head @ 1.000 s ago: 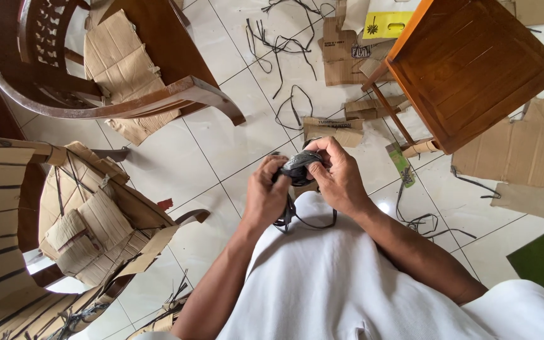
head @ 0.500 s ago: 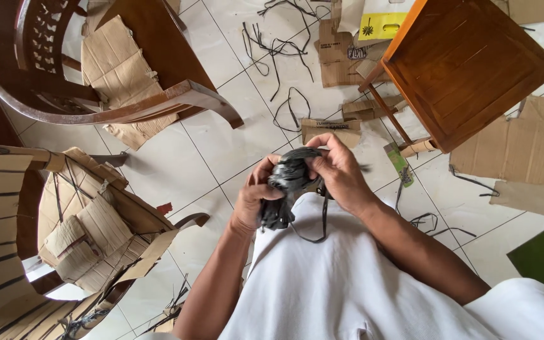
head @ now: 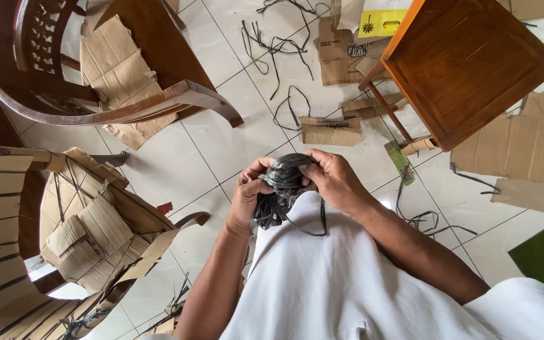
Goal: Packing a wooden chair using cardboard sheets and plastic straps
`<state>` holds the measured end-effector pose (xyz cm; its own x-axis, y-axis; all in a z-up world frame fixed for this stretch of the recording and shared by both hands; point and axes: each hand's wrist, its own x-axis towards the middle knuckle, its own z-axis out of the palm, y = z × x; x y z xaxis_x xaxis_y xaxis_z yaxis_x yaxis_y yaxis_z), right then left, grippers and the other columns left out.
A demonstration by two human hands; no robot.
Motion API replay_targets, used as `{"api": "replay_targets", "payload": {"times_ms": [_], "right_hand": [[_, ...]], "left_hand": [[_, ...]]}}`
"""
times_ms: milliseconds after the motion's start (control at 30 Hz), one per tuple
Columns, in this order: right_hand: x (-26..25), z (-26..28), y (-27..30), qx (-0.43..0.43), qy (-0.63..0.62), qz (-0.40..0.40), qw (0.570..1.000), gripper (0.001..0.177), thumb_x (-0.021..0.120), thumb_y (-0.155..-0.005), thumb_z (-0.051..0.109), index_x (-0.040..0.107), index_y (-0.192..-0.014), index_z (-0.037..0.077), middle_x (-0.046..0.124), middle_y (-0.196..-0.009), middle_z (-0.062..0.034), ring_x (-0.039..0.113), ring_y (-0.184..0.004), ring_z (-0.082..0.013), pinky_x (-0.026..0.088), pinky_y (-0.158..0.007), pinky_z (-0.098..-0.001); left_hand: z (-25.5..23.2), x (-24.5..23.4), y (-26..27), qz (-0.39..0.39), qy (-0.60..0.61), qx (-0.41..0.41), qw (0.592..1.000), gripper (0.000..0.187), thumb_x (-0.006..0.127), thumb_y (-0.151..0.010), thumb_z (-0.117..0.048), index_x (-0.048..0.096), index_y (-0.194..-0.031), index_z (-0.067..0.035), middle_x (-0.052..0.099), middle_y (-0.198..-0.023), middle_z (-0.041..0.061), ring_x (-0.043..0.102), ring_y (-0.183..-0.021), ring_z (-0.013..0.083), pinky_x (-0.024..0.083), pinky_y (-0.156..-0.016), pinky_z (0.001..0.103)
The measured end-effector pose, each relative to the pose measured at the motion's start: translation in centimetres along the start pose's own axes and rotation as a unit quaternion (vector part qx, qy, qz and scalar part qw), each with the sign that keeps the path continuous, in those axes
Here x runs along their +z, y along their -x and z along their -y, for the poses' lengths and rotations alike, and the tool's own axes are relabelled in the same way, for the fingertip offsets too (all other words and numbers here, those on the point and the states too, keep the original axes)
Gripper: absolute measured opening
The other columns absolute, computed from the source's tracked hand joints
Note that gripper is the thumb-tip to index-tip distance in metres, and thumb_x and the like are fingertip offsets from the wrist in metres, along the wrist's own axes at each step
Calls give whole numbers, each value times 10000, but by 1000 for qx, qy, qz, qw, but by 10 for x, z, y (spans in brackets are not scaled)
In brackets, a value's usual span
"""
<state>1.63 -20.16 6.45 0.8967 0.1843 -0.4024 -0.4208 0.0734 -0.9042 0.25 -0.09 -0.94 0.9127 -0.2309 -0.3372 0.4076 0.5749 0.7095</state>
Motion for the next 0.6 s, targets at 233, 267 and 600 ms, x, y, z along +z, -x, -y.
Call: {"api": "replay_targets", "payload": {"times_ms": [233,267,600], "right_hand": [[-2,9,1,8,-47,-13,999,243,628,-1023,208,687,-841,59,618,-586,-83,597,-541,-103,478,-562,-189],[1,12,2,-11,-23,-12,1000,266,617,-1038,209,684,-833,55,623,-596,-83,574,-544,-100,468,-565,-194],[5,14,-2,11,-86,-9,996,117,632,-1001,133,711,-945,67,588,-639,-6,523,-624,-49,399,-595,-139]], "left_hand": [[-41,45,16,38,-464,295,834,851,673,-633,139,543,-1447,-72,601,-1328,204,624,-1150,397,559,-937,449],[-42,46,18,50,-545,317,775,840,736,-633,31,569,-1443,-120,605,-1355,180,625,-1173,379,535,-945,450],[-37,28,14,30,-275,200,940,262,843,-825,-243,745,-1004,-79,714,-1184,152,662,-1133,277,491,-985,400]]}}
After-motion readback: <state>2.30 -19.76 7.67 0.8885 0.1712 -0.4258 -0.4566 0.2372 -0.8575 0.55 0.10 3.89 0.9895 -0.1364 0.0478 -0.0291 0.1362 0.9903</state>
